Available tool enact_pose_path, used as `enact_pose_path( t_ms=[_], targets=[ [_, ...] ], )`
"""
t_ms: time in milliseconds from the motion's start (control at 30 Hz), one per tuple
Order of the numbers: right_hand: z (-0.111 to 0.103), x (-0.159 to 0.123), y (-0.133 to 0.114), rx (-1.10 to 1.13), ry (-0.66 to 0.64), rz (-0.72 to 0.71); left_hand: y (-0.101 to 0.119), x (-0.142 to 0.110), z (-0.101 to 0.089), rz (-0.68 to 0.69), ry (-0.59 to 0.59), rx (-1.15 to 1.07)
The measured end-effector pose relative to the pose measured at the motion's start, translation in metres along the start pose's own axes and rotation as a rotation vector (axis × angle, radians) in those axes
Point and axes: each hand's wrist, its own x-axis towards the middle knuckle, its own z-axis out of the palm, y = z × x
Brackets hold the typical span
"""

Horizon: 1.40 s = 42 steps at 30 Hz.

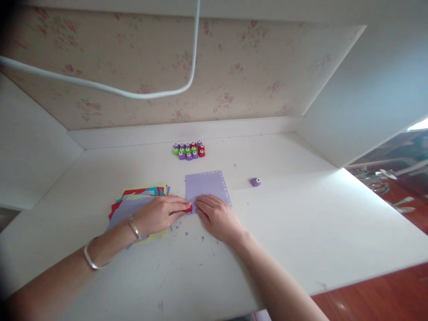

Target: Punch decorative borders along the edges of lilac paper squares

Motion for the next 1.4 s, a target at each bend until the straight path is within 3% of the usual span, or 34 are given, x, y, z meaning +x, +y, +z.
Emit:
enact_pose_path(
  t_ms=[233,567,933,1400],
  targets=[
    [0.002,0.0,0.002,0.015,-0.007,0.009,-0.003,-0.01,0.001,-0.092,0.168,-0.121],
    [0.001,0.0,0.002,0.017,-0.004,0.001,-0.002,-0.017,0.007,-0.106,0.217,-0.112],
    [0.001,0.0,0.003,-0.002,-0.035,0.012,-0.002,-0.015,0.01,-0.122,0.179,-0.106],
    [0.001,0.0,0.003,-0.005,-0.024,-0.007,-0.003,-0.015,0.017,-0.002,0.218,0.107]
  ],
)
